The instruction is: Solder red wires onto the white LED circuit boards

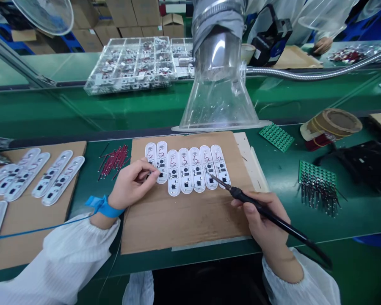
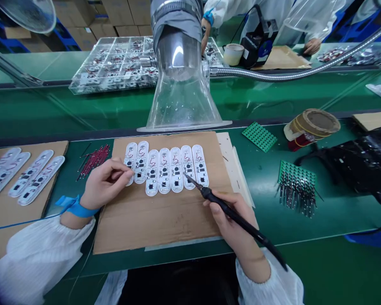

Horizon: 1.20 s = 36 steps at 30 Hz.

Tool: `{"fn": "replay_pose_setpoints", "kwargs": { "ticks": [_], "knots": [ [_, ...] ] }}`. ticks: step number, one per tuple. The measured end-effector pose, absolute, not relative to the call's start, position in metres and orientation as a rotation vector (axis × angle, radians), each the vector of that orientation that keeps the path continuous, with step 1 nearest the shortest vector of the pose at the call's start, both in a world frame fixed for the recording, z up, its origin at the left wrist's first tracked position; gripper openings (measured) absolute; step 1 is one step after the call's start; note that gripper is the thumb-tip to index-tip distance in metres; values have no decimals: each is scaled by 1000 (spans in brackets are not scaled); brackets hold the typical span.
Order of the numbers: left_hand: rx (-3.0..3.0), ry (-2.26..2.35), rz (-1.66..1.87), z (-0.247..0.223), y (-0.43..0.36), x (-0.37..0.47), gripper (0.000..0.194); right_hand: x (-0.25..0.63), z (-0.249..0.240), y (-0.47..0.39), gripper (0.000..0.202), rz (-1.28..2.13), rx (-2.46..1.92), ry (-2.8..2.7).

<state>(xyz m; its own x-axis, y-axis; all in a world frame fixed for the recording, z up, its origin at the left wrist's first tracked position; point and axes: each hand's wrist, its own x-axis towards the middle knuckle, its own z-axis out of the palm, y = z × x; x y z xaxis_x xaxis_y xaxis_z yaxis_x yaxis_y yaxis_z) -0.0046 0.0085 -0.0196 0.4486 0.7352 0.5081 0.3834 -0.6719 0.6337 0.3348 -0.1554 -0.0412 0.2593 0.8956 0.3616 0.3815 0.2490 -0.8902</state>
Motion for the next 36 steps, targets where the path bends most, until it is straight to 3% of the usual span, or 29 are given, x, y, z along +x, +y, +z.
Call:
{"fn": "replay_pose_setpoints", "kwargs": {
  "ticks": [7, 36],
  "knots": [
    [2291, 972, 1096, -19, 9, -5, 11, 339, -42, -157, 4, 597, -1309, -1294],
    [2307, 994, 1026, -19, 8, -4, 9, 346, -43, -161, 9, 618, -1416, -1475]
  ]
}}
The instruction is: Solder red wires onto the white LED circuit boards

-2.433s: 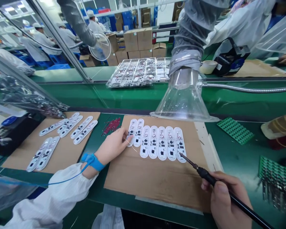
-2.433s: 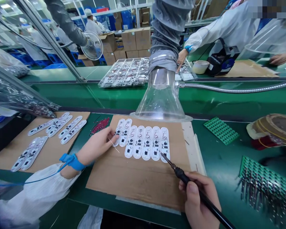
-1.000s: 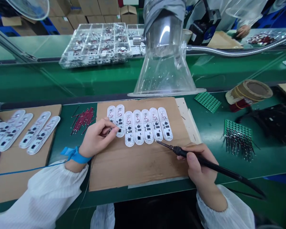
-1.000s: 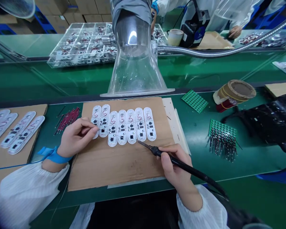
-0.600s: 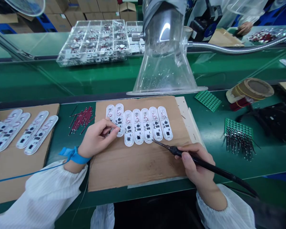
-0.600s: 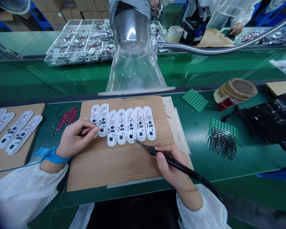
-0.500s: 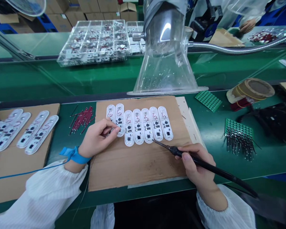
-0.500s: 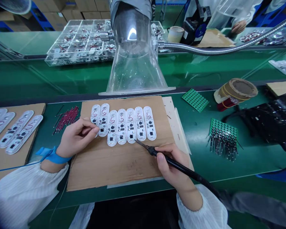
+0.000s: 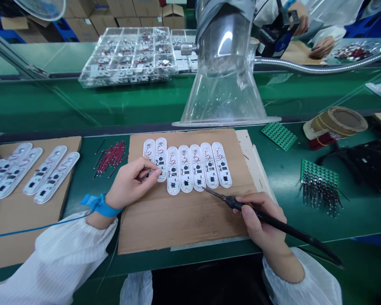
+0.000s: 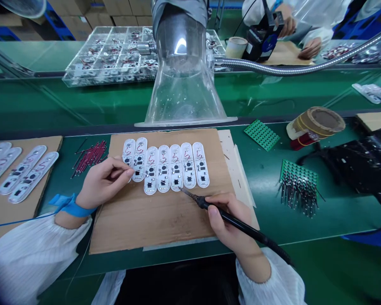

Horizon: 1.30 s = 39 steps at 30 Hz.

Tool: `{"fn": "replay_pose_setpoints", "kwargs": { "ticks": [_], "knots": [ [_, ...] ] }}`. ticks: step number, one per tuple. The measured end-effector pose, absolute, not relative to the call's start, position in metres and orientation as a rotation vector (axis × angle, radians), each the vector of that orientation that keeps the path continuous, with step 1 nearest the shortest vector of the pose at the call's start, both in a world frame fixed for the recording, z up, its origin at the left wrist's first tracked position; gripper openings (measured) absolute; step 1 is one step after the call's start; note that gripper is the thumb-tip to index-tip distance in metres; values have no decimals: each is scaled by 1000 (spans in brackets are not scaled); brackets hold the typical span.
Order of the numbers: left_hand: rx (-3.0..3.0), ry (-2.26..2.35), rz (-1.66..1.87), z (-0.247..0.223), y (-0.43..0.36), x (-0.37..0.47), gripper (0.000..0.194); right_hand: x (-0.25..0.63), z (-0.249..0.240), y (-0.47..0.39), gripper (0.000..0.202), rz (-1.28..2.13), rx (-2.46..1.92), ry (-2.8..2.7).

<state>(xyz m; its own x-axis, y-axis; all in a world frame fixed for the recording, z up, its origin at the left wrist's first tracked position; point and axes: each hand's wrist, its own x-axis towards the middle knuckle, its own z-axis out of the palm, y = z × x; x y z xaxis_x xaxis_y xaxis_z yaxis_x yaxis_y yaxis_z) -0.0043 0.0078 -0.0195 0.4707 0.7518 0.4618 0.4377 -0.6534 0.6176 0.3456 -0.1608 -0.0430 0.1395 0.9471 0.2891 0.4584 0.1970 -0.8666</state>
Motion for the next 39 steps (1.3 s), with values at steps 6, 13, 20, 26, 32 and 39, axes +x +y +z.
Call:
{"fn": "replay_pose_setpoints", "kwargs": {
  "ticks": [6, 13, 20, 26, 32, 39],
  "knots": [
    [2273, 998, 1001, -19, 9, -4, 7, 346, -44, -161, 10, 610, -1406, -1448],
    [2285, 965, 1006, -18, 9, -3, 9, 347, -45, -160, 12, 599, -1418, -1491],
    [2291, 975, 984, -14, 9, -2, 8, 345, -40, -157, 12, 618, -1389, -1566],
    [2274, 975, 980, -14, 9, -2, 8, 343, -37, -154, 12, 605, -1377, -1558],
    [2271, 1016, 935, -15, 9, -1, 8, 345, -35, -152, 12, 646, -1368, -1606],
    [2286, 945, 1047, -13, 11, -5, 10, 333, -31, -161, 14, 585, -1369, -1434]
  ]
}}
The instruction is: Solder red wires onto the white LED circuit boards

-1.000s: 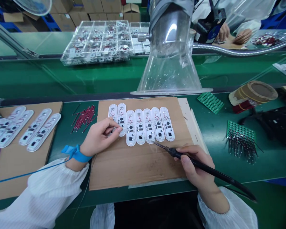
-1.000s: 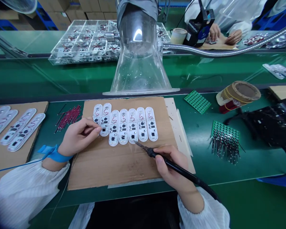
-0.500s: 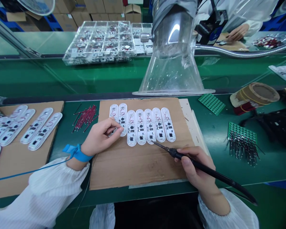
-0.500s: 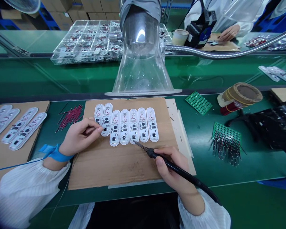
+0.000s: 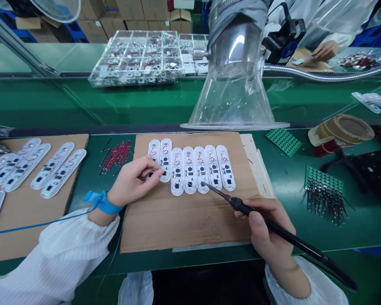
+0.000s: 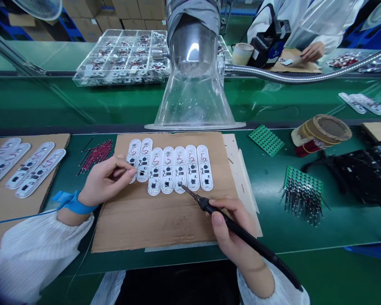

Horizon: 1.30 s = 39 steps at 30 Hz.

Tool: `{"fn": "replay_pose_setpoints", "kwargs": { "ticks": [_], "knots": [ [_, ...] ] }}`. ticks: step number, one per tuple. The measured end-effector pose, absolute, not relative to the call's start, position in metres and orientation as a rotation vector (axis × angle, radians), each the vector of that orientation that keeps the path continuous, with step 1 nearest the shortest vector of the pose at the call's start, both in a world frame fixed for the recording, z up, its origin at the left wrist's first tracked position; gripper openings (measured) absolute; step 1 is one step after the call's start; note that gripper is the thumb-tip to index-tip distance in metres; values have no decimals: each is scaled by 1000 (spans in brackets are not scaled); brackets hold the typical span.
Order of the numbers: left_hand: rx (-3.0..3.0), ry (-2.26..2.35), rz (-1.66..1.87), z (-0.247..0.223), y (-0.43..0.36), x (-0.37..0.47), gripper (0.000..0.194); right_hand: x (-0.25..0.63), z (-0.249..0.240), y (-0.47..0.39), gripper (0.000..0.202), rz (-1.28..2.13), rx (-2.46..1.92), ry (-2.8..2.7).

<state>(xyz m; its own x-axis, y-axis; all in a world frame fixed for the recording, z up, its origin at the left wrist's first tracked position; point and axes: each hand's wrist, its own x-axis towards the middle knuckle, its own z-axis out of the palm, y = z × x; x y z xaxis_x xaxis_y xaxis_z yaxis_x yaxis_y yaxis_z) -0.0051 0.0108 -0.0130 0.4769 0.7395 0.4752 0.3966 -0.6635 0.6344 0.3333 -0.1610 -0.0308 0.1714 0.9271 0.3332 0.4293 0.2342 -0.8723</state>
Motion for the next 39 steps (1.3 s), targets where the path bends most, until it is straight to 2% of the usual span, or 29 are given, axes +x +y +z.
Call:
{"fn": "replay_pose_setpoints", "kwargs": {
  "ticks": [39],
  "knots": [
    [2319, 886, 1018, -9, 12, -9, 11, 319, -37, -154, 12, 686, -1389, -1504]
  ]
}}
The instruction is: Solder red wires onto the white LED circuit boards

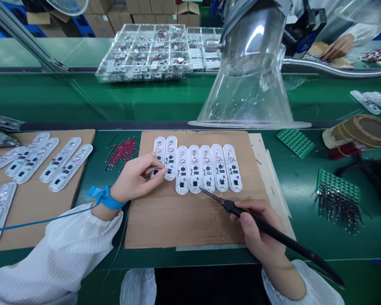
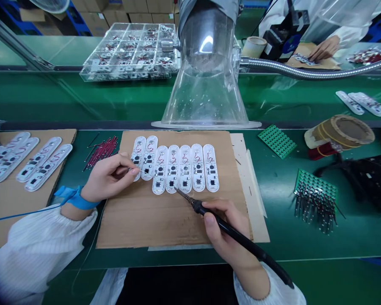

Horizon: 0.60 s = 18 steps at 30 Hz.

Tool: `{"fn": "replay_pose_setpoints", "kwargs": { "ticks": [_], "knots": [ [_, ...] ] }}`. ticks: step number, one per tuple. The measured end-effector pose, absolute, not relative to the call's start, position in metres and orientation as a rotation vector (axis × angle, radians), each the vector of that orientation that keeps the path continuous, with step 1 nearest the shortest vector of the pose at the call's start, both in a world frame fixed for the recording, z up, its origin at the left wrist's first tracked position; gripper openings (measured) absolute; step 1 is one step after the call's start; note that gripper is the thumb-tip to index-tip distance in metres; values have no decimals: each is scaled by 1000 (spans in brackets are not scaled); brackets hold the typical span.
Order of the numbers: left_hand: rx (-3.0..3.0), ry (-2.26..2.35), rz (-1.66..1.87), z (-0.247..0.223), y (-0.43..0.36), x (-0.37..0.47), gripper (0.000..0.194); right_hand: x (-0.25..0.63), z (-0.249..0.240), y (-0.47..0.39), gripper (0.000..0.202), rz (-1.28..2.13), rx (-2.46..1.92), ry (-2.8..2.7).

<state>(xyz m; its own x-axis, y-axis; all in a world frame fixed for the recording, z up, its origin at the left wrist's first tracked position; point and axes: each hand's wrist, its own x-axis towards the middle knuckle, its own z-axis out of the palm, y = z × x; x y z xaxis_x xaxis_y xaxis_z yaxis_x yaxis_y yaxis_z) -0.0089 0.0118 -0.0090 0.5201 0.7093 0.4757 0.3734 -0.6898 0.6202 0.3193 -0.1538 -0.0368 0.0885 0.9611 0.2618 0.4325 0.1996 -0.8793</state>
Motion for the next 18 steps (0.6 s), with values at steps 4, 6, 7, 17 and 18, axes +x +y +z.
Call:
{"fn": "replay_pose_setpoints", "kwargs": {
  "ticks": [4, 6, 7, 17, 18],
  "knots": [
    [2328, 888, 1021, -10, 12, -9, 11, 318, -34, -152, 11, 692, -1390, -1558],
    [2332, 889, 1019, -11, 12, -10, 11, 317, -33, -150, 10, 682, -1393, -1591],
    [2332, 892, 1015, -11, 12, -10, 11, 317, -33, -150, 10, 681, -1391, -1593],
    [2334, 925, 954, -8, 12, -11, 11, 317, -34, -149, 13, 741, -1371, -1592],
    [2338, 922, 959, -8, 12, -11, 11, 318, -34, -149, 13, 746, -1372, -1594]
  ]
}}
